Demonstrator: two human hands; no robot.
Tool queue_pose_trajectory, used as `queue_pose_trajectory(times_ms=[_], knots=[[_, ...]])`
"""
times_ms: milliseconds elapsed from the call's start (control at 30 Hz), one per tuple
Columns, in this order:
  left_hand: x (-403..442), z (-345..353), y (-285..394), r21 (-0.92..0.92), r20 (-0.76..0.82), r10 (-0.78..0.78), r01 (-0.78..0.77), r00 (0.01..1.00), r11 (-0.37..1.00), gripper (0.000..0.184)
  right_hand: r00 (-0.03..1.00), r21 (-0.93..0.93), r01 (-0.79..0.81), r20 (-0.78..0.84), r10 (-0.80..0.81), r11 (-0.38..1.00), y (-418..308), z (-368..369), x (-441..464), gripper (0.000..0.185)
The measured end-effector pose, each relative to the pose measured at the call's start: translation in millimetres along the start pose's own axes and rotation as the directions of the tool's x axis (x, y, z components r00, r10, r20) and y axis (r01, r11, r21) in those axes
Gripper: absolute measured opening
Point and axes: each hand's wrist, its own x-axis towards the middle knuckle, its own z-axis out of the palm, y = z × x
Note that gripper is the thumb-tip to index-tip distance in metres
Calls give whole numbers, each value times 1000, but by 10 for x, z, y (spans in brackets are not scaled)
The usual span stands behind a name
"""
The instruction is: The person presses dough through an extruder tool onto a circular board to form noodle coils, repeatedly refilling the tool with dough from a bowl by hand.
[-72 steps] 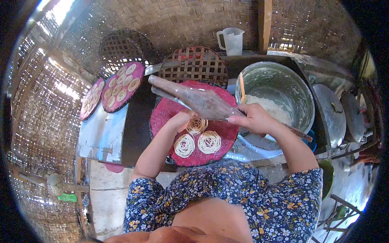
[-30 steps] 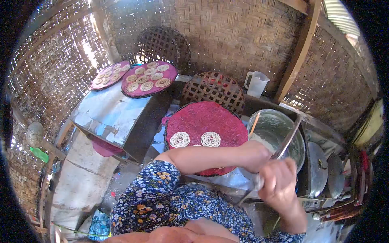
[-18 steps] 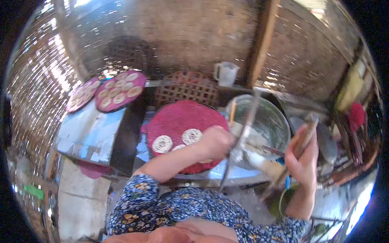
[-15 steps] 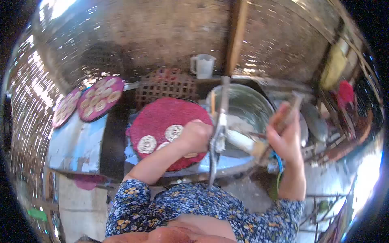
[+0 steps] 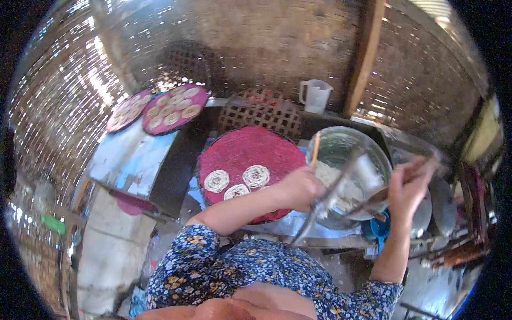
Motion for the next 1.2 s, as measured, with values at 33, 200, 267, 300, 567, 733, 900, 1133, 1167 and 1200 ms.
queue_pose_trajectory(times_ms=[33,200,267,300,567,733,900,1133,1167,1200], knots=[[69,12,76,-23,13,29,-28,1000,999,22,995,-17,62,-76,-63,998,226,-51,99,33],[332,156,-66,-585,20,-315,267,949,766,24,927,471,-2,-330,179,882,523,-262,174,18],[452,216,-72,-990,-47,-460,21,887,141,27,931,672,55,-302,205,738,674,-217,32,17],[505,254,-90,-986,-120,-494,-163,861,-45,30,922,740,-90,-190,336,667,649,-138,-58,15],[303,-86,-111,-856,-378,-713,-516,590,26,18,699,-167,-53,698,155,985,1593,203,-618,31],[32,-353,115,-840,-529,-734,-135,427,526,24,260,-575,418,818,514,703,1907,122,-763,24],[-192,-461,224,-825,-552,-671,-205,495,527,27,109,-499,507,846,522,702,1870,6,-590,16],[-663,-678,431,-844,-483,-708,-60,515,533,39,182,-427,545,900,395,721,2002,-413,-53,16],[-689,-677,456,-845,-474,-718,-35,509,533,39,158,-415,567,903,400,712,1989,-413,-16,16],[-713,-677,468,-845,-468,-726,-14,504,535,39,137,-404,588,904,405,701,1978,-406,-1,16]])
